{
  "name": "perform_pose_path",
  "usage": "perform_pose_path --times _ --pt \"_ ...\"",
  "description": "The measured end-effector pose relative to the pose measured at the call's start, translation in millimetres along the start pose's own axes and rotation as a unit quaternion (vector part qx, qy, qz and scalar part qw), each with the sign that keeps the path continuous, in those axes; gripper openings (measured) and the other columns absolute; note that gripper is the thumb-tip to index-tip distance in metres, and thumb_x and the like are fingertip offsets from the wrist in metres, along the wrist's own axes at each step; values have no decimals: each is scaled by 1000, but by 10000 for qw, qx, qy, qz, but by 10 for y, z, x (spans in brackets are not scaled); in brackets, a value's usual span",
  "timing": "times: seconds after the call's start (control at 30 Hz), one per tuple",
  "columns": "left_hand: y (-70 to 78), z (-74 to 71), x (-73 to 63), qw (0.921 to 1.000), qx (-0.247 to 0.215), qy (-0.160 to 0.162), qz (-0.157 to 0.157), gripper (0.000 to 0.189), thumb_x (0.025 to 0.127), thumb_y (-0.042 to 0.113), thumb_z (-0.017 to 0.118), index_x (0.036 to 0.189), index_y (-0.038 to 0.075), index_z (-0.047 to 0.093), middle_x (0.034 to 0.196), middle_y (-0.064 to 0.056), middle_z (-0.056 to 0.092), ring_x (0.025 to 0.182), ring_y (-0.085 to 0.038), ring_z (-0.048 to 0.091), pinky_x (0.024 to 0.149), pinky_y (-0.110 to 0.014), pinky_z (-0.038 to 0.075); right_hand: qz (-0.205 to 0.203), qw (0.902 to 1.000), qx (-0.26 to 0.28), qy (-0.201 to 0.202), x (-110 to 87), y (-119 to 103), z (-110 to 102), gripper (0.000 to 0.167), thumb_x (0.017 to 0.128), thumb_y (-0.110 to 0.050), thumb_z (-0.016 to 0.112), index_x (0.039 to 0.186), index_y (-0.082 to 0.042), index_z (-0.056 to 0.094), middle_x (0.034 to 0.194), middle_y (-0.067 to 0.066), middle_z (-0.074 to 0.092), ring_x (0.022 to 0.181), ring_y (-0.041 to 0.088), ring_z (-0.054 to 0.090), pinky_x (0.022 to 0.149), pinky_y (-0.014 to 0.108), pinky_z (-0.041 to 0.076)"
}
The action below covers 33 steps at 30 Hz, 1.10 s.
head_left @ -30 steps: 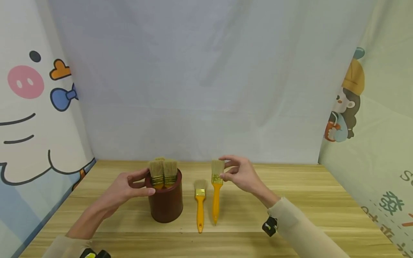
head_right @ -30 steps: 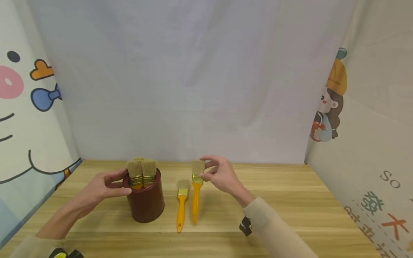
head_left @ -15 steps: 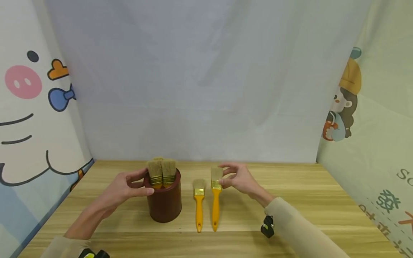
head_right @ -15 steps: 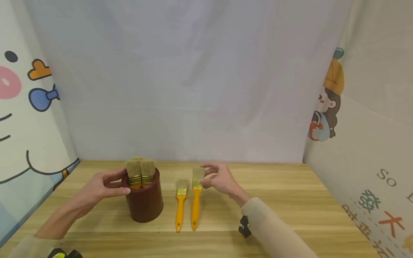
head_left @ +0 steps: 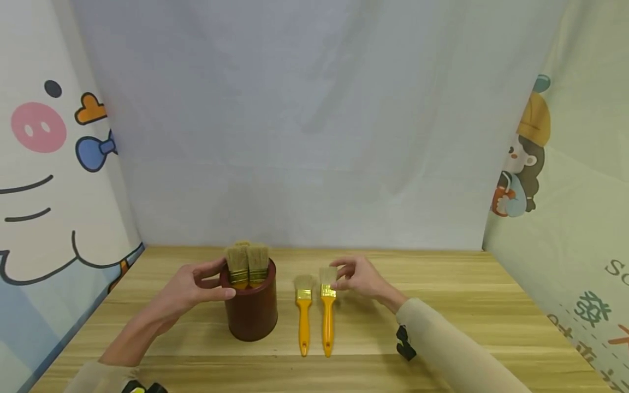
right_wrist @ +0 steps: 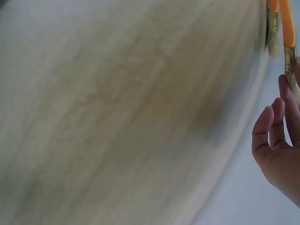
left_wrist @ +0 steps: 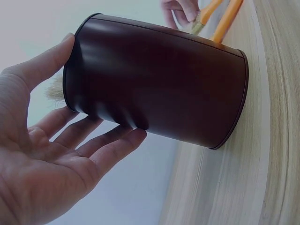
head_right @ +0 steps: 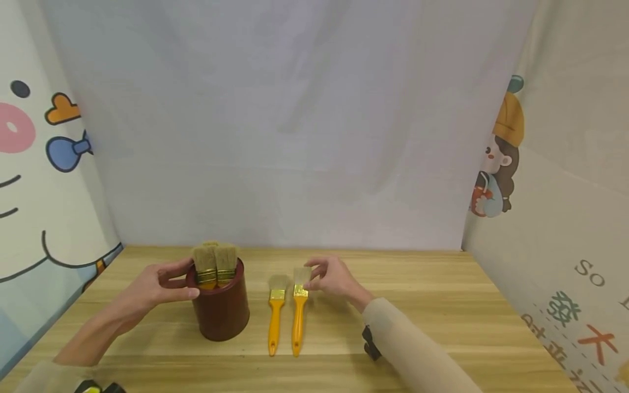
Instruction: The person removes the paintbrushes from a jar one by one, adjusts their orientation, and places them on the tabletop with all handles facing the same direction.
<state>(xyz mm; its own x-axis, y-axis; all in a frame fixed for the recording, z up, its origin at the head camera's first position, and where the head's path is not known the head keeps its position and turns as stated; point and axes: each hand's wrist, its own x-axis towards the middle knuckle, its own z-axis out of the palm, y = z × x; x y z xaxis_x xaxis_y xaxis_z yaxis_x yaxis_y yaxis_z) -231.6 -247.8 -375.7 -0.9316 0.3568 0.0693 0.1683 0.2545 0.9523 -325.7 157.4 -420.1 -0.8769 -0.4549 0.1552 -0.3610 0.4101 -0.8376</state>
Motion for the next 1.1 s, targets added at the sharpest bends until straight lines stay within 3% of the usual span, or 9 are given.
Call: perform_pose_path --times 0.47,1.1 --pt "1 3 6 10000 -30 6 25 88 97 20 79 166 1 27 168 -23 27 145 -52 37 114 -62 38 233 9983 -513 -168 50 99 87 50 85 -3 88 130 7 69 101 11 77 88 20 70 73 32 58" --pt "14 9 3 10000 -54 -5 57 87 97 18 79 166 3 28 168 -23 27 145 -53 36 113 -61 41 146 9956 -880 -276 79 156 90 48 86 -8 88 129 5 72 94 3 74 62 12 51 58 26 42"
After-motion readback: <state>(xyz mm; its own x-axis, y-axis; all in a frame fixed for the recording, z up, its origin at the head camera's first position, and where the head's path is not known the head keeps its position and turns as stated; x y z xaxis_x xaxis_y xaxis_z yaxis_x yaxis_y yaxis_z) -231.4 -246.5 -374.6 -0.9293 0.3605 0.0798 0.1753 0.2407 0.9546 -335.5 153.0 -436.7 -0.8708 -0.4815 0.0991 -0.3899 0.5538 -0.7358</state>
